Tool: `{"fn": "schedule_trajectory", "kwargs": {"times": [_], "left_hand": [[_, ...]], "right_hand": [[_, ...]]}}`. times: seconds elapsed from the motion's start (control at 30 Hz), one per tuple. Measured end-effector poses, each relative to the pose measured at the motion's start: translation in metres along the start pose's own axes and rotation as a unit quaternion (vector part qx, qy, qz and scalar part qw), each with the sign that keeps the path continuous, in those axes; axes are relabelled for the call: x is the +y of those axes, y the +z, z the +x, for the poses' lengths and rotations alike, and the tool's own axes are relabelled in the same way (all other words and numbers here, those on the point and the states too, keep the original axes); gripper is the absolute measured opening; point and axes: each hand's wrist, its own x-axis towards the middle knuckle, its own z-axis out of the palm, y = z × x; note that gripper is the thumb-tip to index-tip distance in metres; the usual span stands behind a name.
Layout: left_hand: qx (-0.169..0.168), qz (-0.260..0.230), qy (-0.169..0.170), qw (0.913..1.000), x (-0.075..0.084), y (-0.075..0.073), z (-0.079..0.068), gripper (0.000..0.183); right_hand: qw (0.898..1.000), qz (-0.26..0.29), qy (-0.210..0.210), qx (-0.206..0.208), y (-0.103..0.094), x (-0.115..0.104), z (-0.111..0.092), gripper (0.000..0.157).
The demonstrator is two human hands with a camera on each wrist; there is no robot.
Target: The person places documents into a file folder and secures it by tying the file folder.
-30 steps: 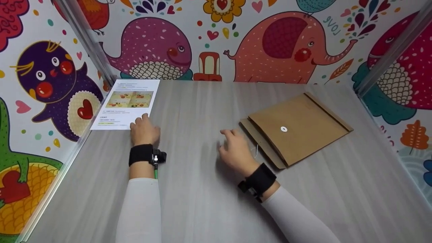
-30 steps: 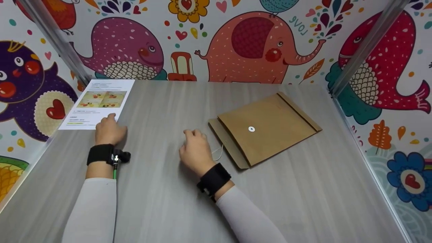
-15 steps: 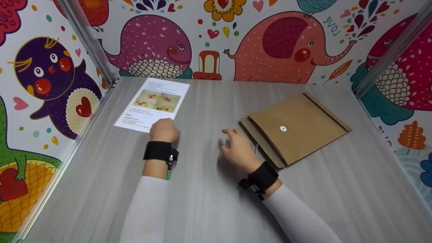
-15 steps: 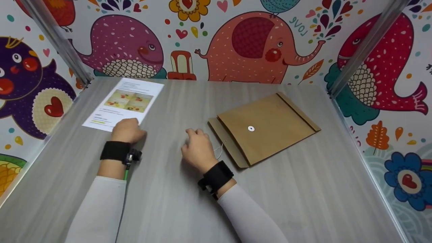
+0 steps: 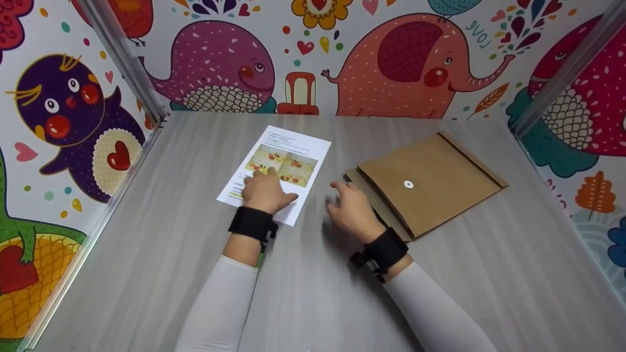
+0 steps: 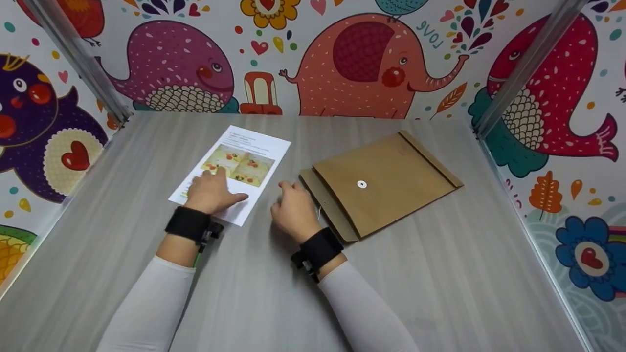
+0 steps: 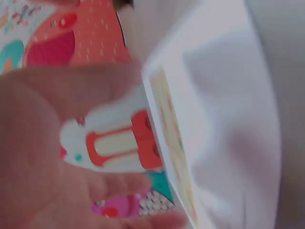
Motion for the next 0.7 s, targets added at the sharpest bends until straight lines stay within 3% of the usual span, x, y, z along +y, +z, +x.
{"fn": "schedule_trajectory", "kwargs": {"times": [0.1, 0.2, 0.5, 0.7], "left_hand": [[-0.031, -0.018, -0.052, 0.9980, -0.014, 0.001, 0.004, 0.125], [-0.070, -0.025, -0.070, 0.9948, -0.025, 0.003, 0.006, 0.137], [-0.120, -0.021, -0.021, 0.9923, -0.044, -0.005, 0.001, 0.135], [-0.122, -0.022, 0.030, 0.9919, -0.049, -0.011, -0.002, 0.137]], "right_hand": [[1.000, 0.006, 0.005, -0.003, 0.000, 0.000, 0.002, 0.054], [1.000, 0.012, 0.016, -0.007, -0.001, 0.001, 0.003, 0.055], [0.999, 0.014, 0.031, 0.015, -0.003, 0.011, 0.007, 0.057], [0.999, 0.002, 0.050, 0.010, -0.004, 0.017, 0.009, 0.065]]}}
